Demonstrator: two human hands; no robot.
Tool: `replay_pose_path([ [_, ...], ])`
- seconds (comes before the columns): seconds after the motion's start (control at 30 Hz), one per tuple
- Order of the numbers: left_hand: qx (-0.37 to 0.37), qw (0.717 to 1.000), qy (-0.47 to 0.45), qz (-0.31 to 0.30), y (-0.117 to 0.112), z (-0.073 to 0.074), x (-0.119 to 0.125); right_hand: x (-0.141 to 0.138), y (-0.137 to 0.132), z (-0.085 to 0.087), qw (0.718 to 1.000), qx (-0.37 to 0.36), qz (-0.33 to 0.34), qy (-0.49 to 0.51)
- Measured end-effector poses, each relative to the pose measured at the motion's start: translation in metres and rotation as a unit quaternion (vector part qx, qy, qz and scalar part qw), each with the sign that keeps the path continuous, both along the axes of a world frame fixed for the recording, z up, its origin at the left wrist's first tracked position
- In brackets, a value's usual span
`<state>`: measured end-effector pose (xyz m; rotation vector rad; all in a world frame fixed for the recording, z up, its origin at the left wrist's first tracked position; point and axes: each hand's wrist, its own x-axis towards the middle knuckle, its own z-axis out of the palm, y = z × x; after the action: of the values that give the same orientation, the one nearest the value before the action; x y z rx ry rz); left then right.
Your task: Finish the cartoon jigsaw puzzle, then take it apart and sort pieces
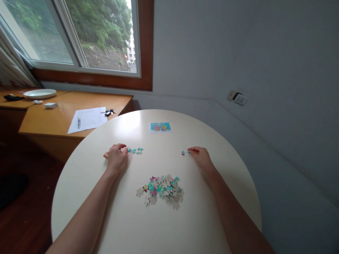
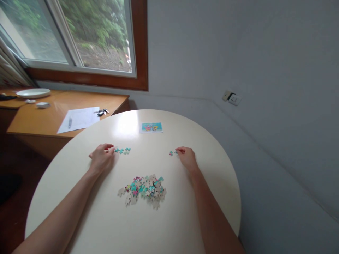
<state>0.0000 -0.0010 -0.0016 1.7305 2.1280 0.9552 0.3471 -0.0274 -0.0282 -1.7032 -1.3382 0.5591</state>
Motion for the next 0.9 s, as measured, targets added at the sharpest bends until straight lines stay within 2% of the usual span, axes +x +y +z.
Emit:
replay_pose_path([
  [0.27, 0.002, 1.0, 0.004, 0.0, 0.0018, -0.002, -0.0013, -0.004, -0.0031, 0.0028, 0.999, -0.02, 0.015, -0.045],
  [0.63, -0.01, 1.0, 0.001, 0.002, 0.0002, 0.0013, -0.0008, -0.0005, 0.0033, -0.0055, 1.0, 0.011, 0.019, 0.006],
  [0.9, -0.011, 1.0, 0.009, -0.004, 0.0008, 0.0006, -0.0021, -0.0067, 0.0009, 0.0004, 0.999, -0.006, 0.025, 0.018],
])
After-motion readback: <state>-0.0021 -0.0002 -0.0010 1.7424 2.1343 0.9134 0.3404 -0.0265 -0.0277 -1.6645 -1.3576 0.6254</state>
